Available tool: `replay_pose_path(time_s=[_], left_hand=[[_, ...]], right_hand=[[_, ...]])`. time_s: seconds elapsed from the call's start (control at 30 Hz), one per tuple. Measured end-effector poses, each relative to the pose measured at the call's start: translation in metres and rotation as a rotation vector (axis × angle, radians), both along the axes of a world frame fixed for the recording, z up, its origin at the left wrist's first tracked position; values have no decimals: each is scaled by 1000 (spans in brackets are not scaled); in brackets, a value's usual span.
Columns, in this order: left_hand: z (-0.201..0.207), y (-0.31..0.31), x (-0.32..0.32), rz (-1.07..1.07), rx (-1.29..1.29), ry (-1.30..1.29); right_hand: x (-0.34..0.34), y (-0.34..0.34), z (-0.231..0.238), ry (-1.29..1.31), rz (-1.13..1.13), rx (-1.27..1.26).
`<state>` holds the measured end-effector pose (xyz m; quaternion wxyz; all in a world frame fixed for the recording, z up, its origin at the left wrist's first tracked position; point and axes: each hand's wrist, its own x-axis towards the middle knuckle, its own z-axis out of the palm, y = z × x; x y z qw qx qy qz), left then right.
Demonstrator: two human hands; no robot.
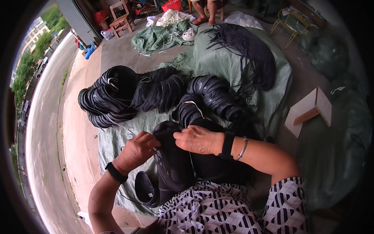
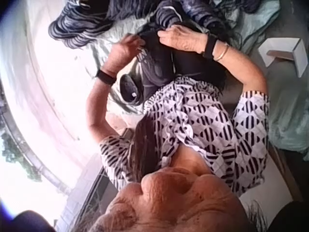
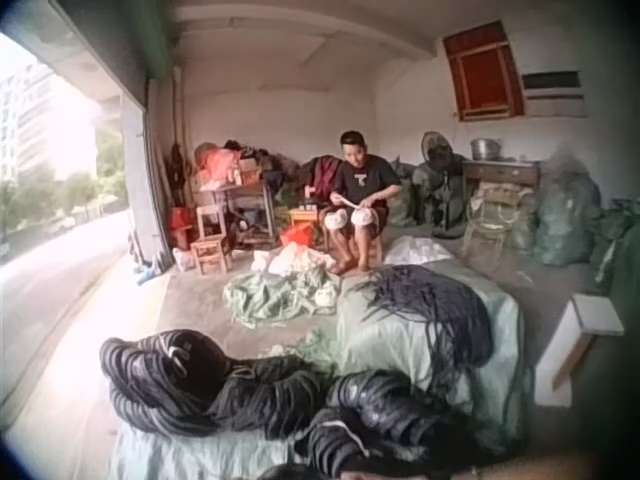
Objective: The recorder is lacing a black shoe as part of a larger assembly process.
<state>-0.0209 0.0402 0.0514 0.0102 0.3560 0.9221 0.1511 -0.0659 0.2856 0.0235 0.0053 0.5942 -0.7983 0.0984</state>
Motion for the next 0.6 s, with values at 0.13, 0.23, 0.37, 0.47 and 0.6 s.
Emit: replay_pose_path(time_s=[0.13,0.23,0.37,0.47,0.6], left_hand=[[6,2,-11,-268,-167,214],[6,8,-11,-222,-105,121],[-2,20,-6,19,-161,-39],[-9,19,-9,441,632,-697],[-20,17,-3,638,1051,-970]], right_hand=[[-1,-3,3,-304,-107,62],[4,-8,-4,-371,-229,-11],[15,-17,-10,-389,-385,-19],[11,-15,-3,-396,-363,-320],[-8,-9,11,-1413,-549,-797]])
